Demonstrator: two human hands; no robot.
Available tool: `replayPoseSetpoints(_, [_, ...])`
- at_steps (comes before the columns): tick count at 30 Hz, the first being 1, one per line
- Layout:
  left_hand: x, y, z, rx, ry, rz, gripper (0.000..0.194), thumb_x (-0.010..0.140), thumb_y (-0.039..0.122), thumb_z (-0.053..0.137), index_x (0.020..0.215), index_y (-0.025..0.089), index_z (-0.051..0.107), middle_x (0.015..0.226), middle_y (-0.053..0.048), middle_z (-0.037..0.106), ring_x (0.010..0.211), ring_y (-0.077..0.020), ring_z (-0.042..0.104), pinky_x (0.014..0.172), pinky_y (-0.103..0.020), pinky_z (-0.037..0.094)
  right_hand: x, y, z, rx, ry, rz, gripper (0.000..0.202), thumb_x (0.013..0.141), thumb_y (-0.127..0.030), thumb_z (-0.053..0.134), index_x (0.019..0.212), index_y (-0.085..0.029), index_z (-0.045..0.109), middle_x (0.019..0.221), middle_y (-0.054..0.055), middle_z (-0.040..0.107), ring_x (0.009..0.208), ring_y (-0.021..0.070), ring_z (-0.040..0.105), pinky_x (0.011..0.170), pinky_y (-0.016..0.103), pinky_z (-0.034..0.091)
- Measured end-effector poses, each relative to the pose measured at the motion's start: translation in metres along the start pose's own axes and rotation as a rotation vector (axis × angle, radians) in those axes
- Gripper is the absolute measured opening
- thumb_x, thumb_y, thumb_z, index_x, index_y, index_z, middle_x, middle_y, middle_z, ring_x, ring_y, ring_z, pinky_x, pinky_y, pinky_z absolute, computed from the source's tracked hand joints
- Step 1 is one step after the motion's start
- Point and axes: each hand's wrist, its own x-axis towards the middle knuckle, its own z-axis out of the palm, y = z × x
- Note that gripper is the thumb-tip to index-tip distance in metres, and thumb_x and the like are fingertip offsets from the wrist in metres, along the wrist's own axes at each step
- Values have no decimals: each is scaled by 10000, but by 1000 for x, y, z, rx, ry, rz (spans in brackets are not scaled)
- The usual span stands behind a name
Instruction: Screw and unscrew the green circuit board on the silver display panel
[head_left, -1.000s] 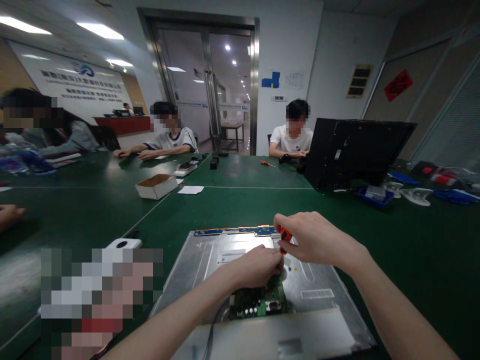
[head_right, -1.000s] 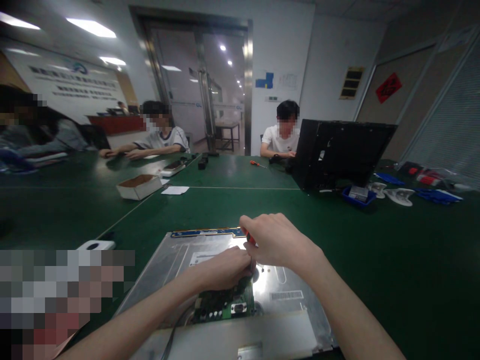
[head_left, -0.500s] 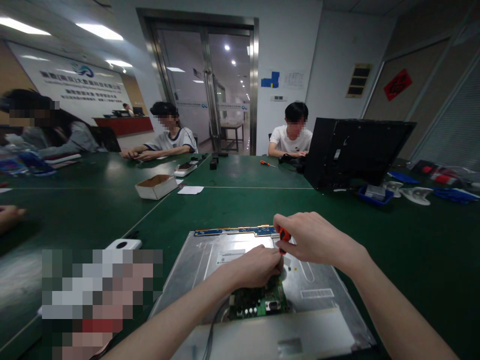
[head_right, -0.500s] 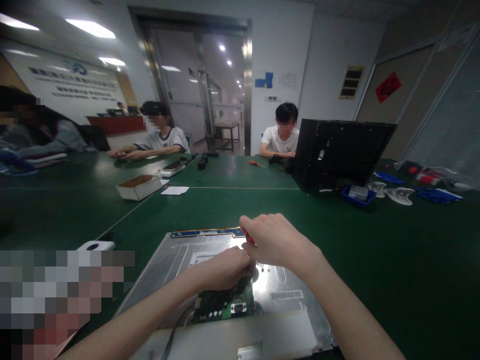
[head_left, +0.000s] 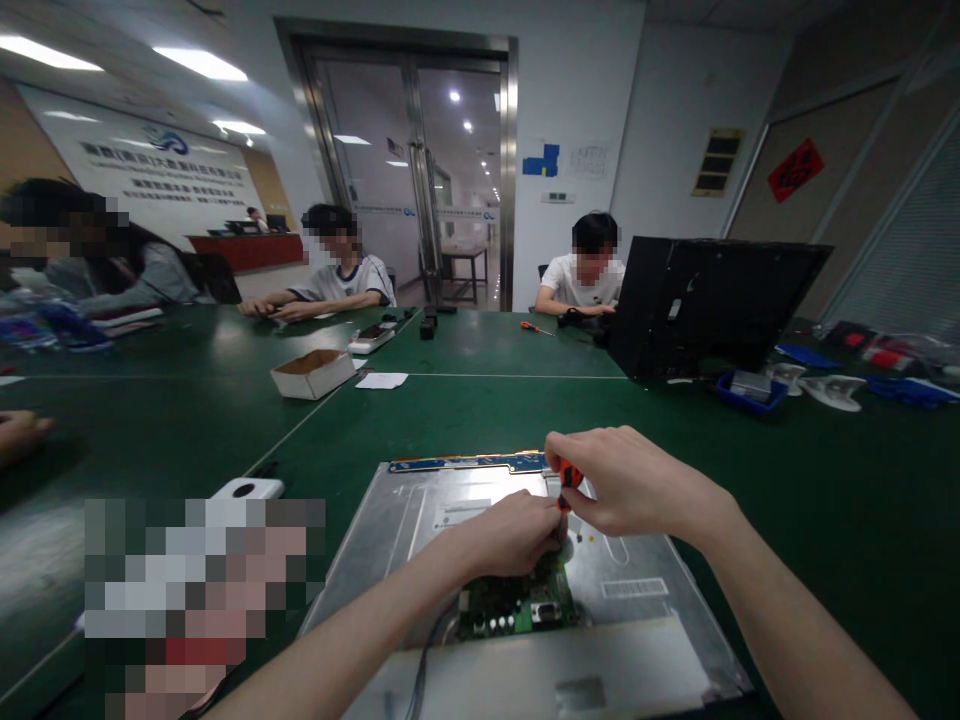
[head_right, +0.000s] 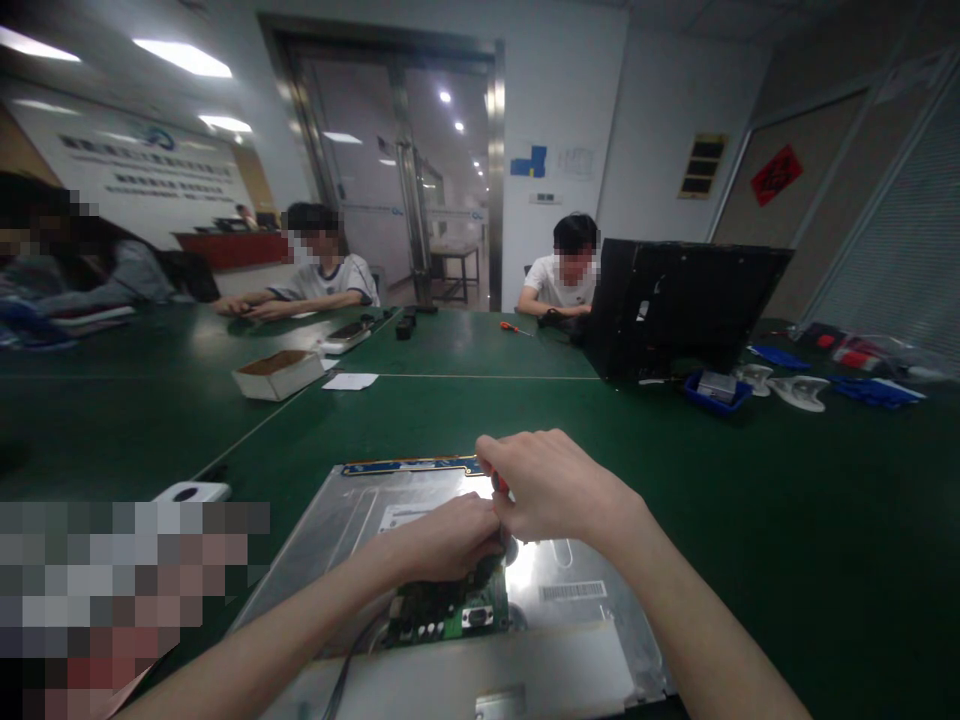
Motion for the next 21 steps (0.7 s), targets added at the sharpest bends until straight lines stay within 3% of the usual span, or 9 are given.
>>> replayPoseSetpoints(21, [0, -1, 0, 3, -4, 13, 85, 813, 116, 592, 858, 181, 622, 853, -44, 695, 786, -233, 669, 641, -269, 456, -1, 2, 2, 3, 64, -13, 109, 805, -199, 534, 899, -224, 484, 799, -7, 654, 672, 154, 572, 542, 271, 250])
